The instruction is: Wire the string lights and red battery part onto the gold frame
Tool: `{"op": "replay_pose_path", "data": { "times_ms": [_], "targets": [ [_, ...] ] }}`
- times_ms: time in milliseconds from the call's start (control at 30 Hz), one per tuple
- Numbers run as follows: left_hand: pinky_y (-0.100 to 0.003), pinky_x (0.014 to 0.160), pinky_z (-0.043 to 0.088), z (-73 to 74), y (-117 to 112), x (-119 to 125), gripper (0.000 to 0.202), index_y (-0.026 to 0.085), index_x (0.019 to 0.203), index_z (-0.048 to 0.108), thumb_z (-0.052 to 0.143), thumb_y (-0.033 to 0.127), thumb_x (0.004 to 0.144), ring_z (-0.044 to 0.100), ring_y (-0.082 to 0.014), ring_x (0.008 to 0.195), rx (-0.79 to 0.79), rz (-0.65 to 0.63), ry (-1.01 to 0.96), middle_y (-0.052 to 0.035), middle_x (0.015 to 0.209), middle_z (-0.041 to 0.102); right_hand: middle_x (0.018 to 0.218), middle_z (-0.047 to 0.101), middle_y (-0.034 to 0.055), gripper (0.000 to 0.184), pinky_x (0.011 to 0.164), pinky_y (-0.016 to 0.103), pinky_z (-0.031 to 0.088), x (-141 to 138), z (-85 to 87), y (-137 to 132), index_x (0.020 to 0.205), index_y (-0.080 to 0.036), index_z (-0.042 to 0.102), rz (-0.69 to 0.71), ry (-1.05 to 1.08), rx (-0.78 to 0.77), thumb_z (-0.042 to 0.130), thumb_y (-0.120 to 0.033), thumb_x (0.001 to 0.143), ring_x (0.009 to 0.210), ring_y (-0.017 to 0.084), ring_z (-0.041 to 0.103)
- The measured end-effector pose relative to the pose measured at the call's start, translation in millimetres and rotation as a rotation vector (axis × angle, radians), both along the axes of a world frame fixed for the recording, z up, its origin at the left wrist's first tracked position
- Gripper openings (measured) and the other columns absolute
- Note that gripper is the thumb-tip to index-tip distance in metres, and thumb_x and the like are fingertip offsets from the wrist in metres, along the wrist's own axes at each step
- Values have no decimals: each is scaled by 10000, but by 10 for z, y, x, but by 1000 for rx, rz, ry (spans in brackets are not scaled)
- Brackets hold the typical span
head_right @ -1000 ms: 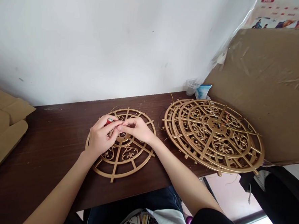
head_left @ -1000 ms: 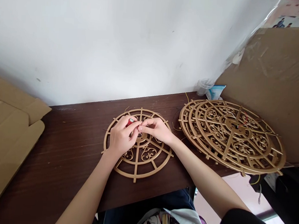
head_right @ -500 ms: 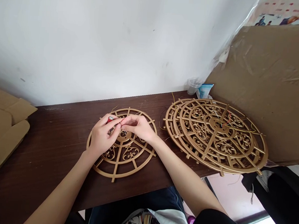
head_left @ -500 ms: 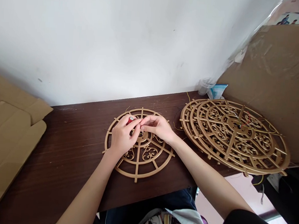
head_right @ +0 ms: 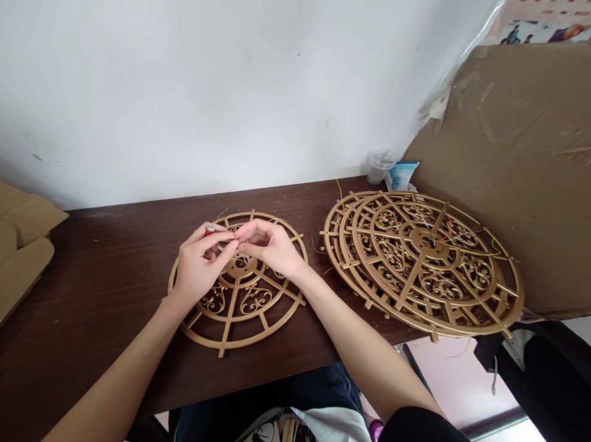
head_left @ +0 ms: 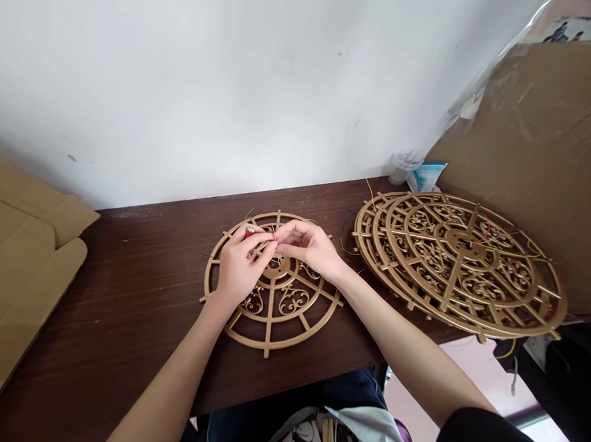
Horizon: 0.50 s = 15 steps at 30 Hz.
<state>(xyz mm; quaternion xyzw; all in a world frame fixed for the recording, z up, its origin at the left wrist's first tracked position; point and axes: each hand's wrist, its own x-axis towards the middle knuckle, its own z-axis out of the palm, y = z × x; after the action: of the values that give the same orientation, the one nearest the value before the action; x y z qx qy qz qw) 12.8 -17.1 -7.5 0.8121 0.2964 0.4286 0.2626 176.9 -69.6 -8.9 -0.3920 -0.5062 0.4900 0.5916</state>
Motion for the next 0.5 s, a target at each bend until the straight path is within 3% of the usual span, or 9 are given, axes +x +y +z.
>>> {"op": "replay_pose_path", "data": {
  "times_ms": [133,333,500],
  "targets": [
    [-216,505,359,31,-7,16,111,196,855,741,671,266,805,443,-94,582,-147,-14,-75,-38,842,642,823,679,2,250,794,308,542,-3,-9,7,903,-184,641,10,7,-6,778,-271,713,775,133,654],
    [-233,550,378,113,-46,24,69,193,791,736,693,242,769,472,-104,601,-244,-4,-101,-32,826,674,825,681,5,286,775,291,536,-9,-6,8,909,-181,641,-2,13,-17,801,-284,695,765,127,650],
    [-232,557,382,66,-15,18,63,189,785,725,703,244,764,488,-104,613,-292,-6,-156,-30,819,677,809,682,2,288,767,290,539,-13,-21,14,910,-178,657,-2,24,-26,805,-292,691,756,128,650]
  ]
}}
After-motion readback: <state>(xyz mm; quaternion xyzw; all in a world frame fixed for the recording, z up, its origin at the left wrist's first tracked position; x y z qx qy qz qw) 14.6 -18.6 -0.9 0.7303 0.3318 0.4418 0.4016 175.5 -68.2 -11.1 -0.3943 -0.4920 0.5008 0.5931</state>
